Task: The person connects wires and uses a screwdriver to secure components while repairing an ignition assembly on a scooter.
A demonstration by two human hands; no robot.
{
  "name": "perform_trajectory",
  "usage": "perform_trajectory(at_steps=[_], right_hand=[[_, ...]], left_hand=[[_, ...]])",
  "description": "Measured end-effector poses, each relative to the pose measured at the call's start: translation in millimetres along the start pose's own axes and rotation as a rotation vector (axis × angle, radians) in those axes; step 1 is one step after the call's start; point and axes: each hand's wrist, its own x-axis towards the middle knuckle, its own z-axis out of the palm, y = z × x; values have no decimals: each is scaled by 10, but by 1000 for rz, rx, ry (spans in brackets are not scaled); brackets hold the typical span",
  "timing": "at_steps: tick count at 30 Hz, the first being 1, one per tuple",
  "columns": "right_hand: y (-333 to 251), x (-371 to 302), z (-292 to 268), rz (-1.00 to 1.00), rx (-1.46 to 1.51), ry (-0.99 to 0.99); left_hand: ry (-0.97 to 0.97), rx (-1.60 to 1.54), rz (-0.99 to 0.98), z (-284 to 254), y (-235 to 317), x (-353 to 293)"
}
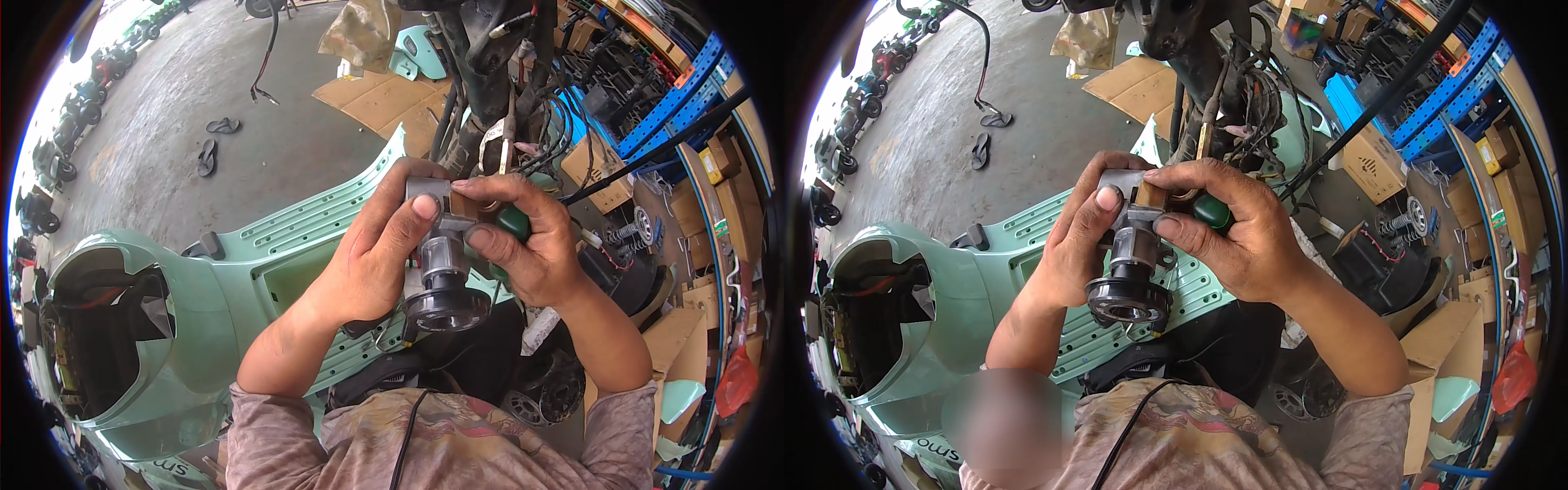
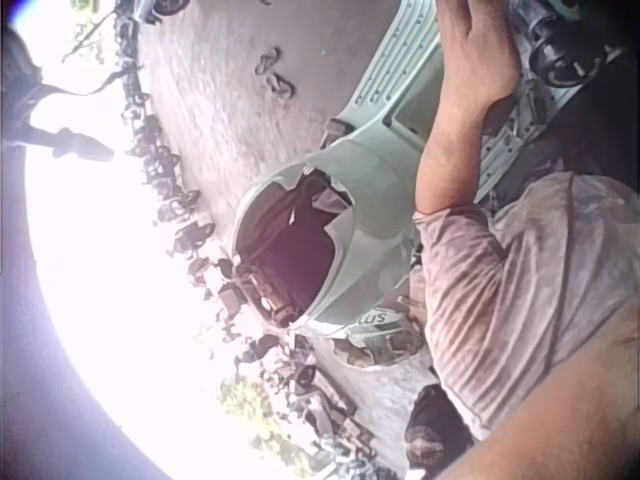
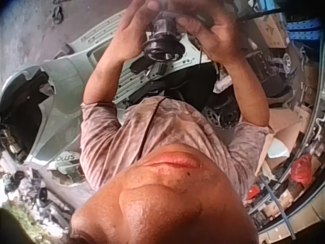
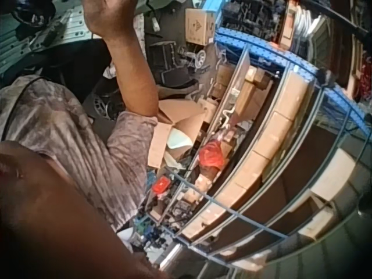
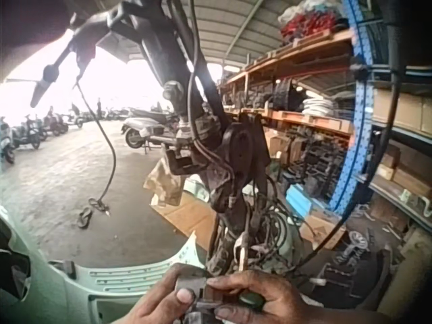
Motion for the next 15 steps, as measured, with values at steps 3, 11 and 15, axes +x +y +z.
perform_trajectory(at_steps=[3,11,15], right_hand=[[-5,-2,32,56,50,1],[15,-110,79,82,34,103],[-27,-108,135,108,136,154]], left_hand=[[2,29,60,-7,-35,17],[44,130,217,38,-64,-13],[67,150,218,77,-2,-71]])
